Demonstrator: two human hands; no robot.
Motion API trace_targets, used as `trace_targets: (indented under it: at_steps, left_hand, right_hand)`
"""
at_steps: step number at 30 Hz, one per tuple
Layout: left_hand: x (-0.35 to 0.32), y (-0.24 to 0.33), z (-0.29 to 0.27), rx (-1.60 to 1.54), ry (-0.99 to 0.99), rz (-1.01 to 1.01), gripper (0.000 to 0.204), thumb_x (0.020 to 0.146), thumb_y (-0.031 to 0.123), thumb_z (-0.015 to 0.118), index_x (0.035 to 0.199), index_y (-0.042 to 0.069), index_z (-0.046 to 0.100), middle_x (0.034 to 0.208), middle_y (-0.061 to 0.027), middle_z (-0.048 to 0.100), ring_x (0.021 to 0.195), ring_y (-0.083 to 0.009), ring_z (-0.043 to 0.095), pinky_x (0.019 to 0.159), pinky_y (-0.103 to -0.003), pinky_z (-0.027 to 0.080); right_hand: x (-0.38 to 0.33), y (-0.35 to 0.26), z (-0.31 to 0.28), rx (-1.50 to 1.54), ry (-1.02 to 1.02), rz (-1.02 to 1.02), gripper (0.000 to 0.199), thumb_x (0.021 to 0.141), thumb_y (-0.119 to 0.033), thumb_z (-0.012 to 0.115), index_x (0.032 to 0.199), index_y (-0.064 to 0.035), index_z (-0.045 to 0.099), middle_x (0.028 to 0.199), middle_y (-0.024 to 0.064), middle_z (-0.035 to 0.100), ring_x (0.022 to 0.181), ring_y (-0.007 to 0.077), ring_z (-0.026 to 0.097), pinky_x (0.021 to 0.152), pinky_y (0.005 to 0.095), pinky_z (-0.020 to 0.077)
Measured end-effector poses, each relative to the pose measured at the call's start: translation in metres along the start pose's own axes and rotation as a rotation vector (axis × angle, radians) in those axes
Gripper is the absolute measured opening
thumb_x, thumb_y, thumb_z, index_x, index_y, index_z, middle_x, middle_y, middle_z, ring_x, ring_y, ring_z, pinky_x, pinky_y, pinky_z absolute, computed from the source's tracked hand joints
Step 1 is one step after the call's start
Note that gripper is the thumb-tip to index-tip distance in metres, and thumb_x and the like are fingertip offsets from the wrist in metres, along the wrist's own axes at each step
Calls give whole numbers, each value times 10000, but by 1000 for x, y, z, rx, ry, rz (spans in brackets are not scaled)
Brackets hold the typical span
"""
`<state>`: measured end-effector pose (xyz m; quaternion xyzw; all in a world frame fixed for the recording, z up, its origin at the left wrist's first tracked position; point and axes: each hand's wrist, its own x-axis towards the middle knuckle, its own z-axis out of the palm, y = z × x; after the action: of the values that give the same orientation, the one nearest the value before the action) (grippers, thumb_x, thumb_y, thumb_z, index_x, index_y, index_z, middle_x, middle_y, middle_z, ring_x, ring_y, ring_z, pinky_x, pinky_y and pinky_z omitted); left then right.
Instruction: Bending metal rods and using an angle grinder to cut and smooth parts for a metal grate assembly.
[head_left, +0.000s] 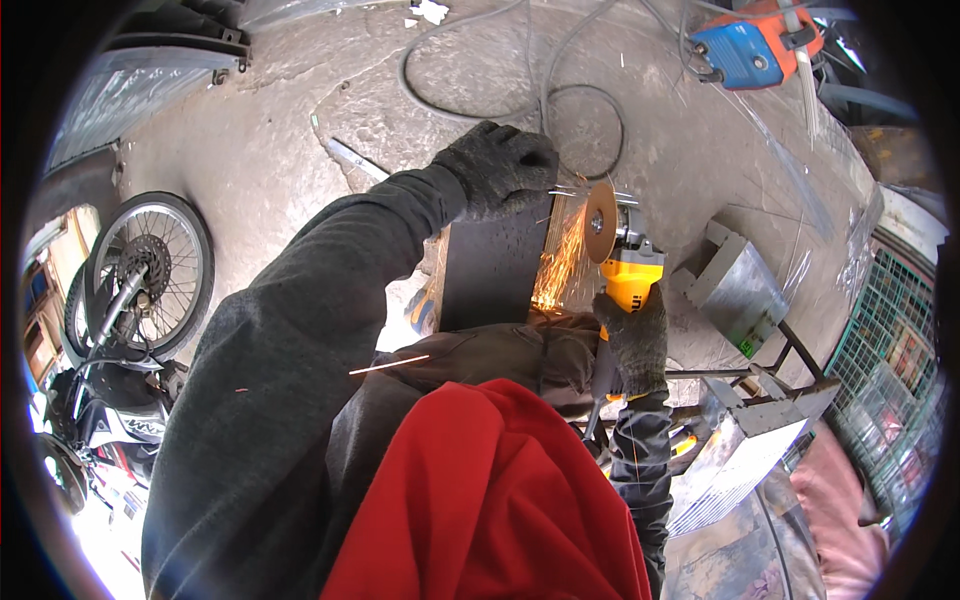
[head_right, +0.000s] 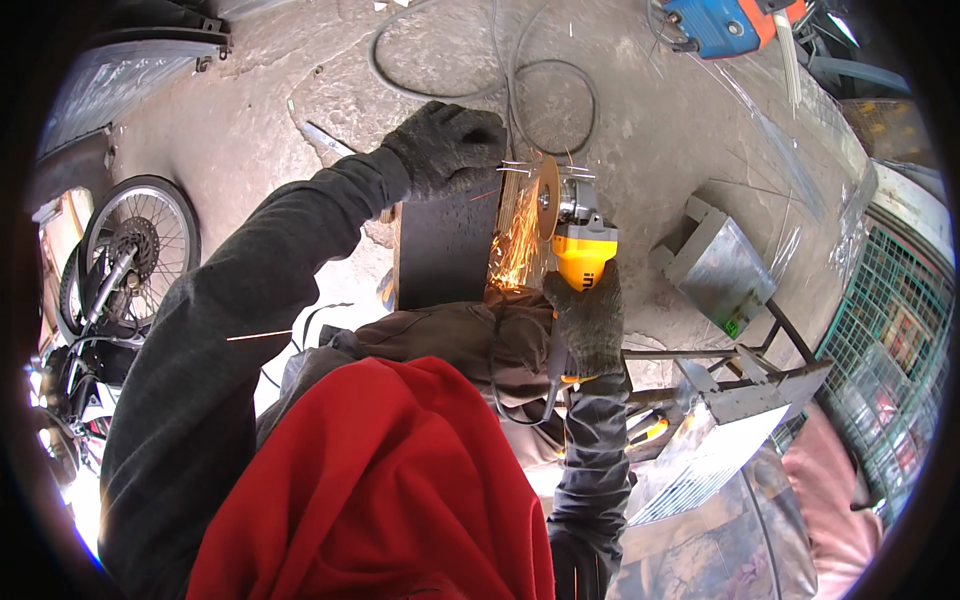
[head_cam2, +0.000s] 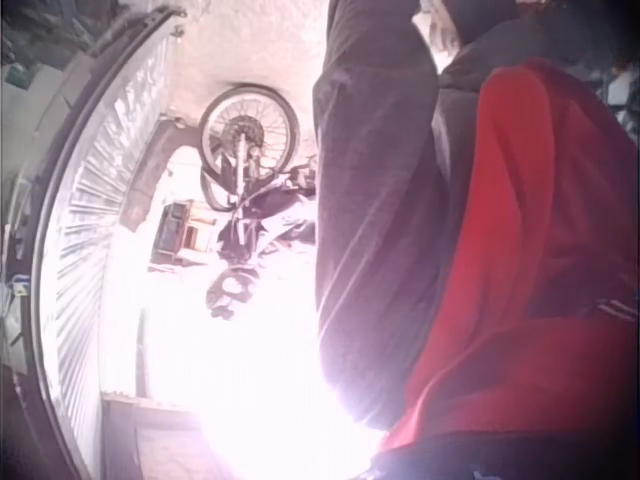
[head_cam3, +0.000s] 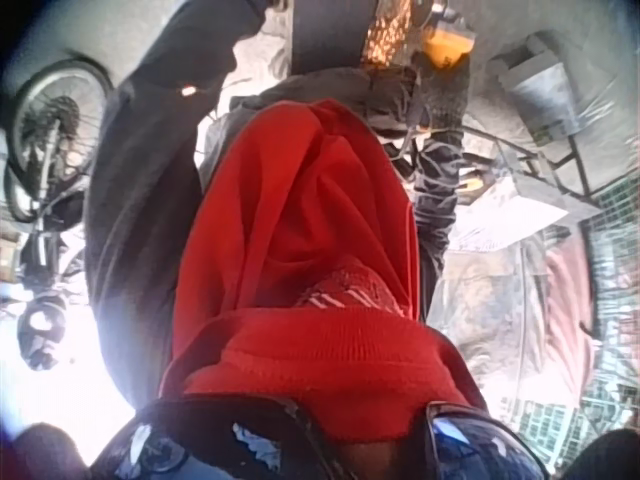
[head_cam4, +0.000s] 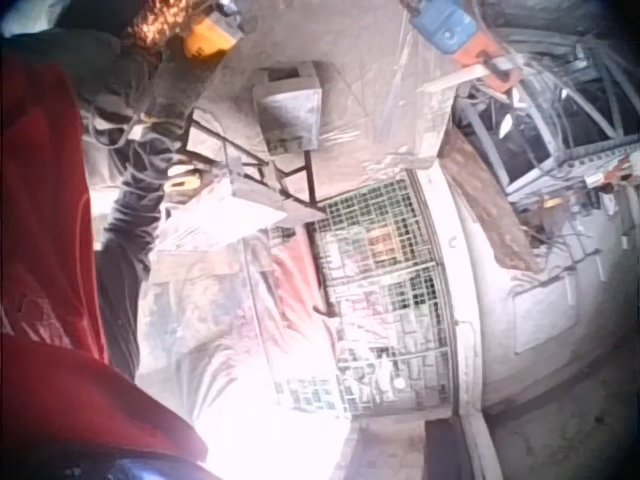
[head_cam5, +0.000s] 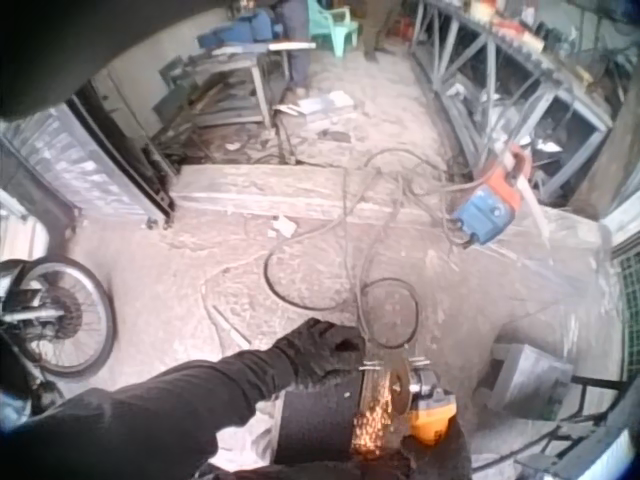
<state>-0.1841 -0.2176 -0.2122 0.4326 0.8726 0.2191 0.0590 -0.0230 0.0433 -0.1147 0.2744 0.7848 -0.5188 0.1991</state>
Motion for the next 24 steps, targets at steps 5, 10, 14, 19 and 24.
trace_targets:
  at_steps: [5,10,14,19,24]
  left_hand:
    - [-2,-2,3,-21,57,14,299,831,355,668,1124,307,637,1340,-39,525,1197,-297,539,988,-504,421]
    - [-1,1,-2,0,-24,-6,292,865,410,659,1138,306,651,1378,-61,494,1218,-312,528,1018,-508,423]
    - [0,0,1,18,-14,-1,294,865,407,660,1141,307,649,1377,-64,492,1208,-312,533,1014,-507,425]
    - [-1,-4,5,9,69,45,295,841,378,658,1127,308,637,1311,-53,535,1158,-304,561,953,-508,439]
    - [-2,-2,4,-17,54,29,288,848,392,672,1118,290,656,1336,-61,522,1179,-304,553,976,-504,440]
  right_hand:
    - [1,0,1,-38,19,41,502,752,-169,770,1165,-32,520,926,60,620,761,155,618,663,307,514]
    - [2,3,2,-38,26,59,502,757,-162,769,1170,-30,516,937,66,623,771,158,622,664,313,516]
    - [3,7,1,-39,19,62,498,759,-166,775,1161,-25,516,944,67,623,777,159,627,666,313,519]
    - [1,0,3,-55,35,38,403,777,-166,746,1090,-9,547,917,84,661,784,175,652,689,312,520]
    - [1,-8,3,-120,35,53,403,773,-176,743,1083,-4,551,910,95,662,787,196,657,695,325,520]
